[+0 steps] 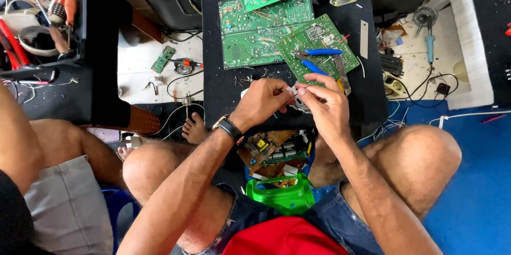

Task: The person is repairing electronic components by stripping wires, applying tape, and organizing circuit boards.

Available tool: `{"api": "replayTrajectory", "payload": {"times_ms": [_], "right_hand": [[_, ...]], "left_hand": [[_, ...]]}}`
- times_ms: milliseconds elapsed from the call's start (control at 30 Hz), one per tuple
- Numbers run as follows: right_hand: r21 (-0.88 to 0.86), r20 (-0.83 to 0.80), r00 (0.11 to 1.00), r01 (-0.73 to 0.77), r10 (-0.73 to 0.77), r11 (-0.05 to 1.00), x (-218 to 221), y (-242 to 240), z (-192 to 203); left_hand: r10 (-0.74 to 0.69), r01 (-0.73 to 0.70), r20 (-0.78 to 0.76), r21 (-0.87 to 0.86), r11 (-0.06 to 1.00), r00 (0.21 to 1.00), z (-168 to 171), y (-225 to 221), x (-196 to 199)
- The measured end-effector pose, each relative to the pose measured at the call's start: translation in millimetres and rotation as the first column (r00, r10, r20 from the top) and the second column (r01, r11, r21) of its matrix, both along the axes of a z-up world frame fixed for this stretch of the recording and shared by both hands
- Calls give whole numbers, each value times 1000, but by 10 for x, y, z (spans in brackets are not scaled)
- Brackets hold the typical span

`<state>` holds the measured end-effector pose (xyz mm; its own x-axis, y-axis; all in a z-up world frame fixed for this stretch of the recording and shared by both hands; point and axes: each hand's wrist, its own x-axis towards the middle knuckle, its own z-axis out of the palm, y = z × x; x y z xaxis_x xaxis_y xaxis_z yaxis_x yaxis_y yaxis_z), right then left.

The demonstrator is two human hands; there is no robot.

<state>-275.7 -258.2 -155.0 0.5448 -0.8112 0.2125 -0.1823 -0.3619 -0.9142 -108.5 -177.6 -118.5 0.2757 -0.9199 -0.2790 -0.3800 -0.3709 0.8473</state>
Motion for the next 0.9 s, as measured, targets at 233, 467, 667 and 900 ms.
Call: {"api": "replayTrajectory", "payload": {"times_ms": [233,467,667,900], "right_hand": [[55,-2,1000,-2,2,999,-12,-34,-11],[87,-16,1000,-9,10,996,15,-45,-52],[75,-30,1000,4,-2,997,31,-55,-83],[108,-36,999,2,2,994,46,-68,-146]], "left_hand": [[-85,85,0,43,995,996,-61,-15,17],[-126,124,14,66,990,992,-143,-17,35],[-167,167,0,88,982,986,-118,-22,28],[-39,79,-269,142,987,962,-100,-47,37]]}}
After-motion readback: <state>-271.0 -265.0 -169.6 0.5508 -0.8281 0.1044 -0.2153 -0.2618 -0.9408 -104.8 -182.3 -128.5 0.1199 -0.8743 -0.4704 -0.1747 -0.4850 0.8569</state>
